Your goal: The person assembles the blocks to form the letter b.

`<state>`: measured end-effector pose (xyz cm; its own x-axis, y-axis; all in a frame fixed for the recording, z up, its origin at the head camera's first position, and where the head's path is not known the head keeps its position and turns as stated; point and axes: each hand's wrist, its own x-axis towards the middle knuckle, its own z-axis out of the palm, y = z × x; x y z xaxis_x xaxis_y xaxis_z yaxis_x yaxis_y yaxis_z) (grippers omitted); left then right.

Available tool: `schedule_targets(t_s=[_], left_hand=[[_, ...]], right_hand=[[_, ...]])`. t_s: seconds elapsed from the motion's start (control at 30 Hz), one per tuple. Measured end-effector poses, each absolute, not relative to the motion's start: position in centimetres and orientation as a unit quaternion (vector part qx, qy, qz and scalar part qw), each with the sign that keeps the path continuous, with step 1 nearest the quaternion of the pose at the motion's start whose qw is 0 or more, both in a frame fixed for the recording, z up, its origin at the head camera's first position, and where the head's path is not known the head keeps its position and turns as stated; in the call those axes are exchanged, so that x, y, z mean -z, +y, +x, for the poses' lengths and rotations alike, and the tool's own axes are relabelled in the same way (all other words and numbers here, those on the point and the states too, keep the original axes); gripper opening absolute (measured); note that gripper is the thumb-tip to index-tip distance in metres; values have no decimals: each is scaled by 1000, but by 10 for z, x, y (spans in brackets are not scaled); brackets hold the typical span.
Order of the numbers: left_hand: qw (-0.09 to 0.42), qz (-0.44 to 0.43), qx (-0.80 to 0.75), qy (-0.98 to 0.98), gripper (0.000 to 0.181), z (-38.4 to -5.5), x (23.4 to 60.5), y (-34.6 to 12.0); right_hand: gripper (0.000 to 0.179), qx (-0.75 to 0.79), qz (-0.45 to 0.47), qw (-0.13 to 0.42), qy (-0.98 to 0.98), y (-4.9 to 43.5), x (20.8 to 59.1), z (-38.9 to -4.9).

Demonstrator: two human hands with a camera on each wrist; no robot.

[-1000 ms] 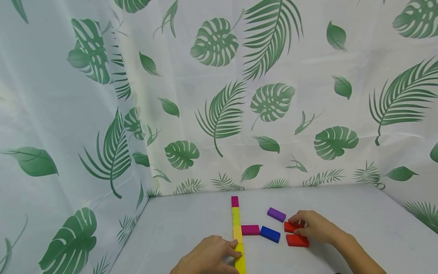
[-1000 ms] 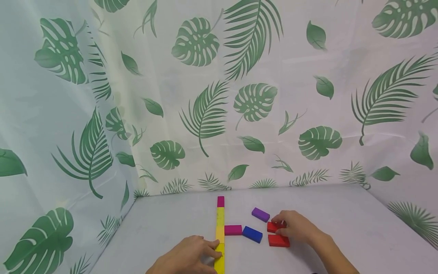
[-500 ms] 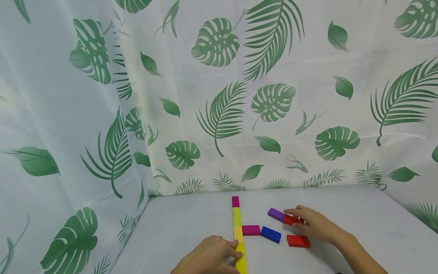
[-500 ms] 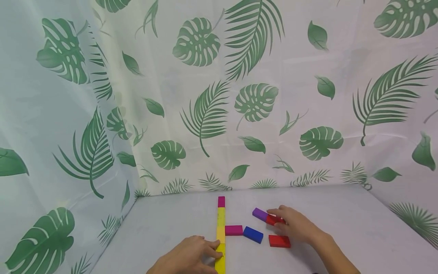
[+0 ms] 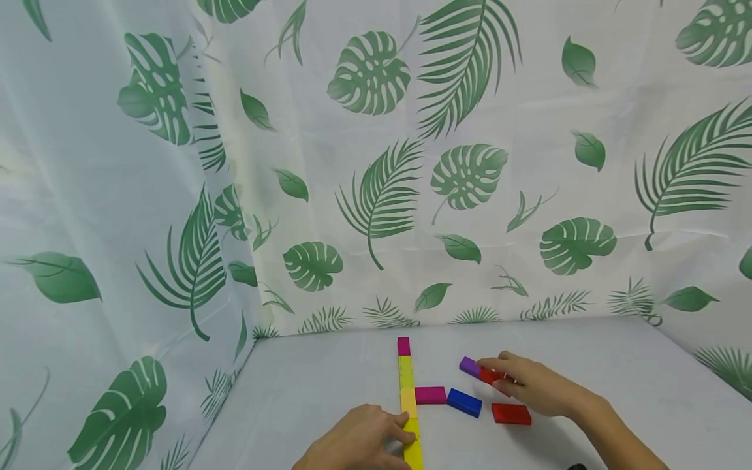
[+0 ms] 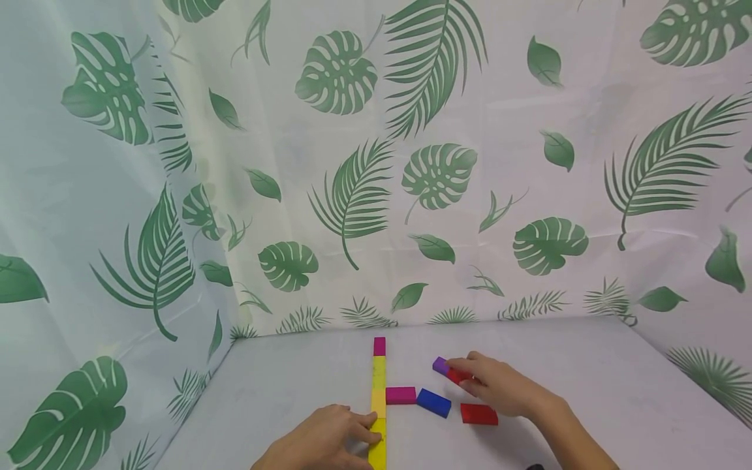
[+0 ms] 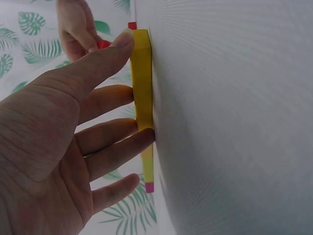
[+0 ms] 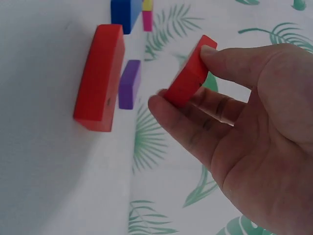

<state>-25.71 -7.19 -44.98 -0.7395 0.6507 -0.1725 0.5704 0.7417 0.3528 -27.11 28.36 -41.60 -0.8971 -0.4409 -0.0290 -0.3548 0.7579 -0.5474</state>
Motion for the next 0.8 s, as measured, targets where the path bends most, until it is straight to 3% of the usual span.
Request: schedule_targets(t_s=[0.47,0.8], left_hand=[[144,336,-142,920,37,-257,451,-73],[146,340,-149,917,37,-259,451,-72]], right_hand=[[37,334,-231,149,902,269,409,-264],[32,309,-189,184,914,258,409,-254]])
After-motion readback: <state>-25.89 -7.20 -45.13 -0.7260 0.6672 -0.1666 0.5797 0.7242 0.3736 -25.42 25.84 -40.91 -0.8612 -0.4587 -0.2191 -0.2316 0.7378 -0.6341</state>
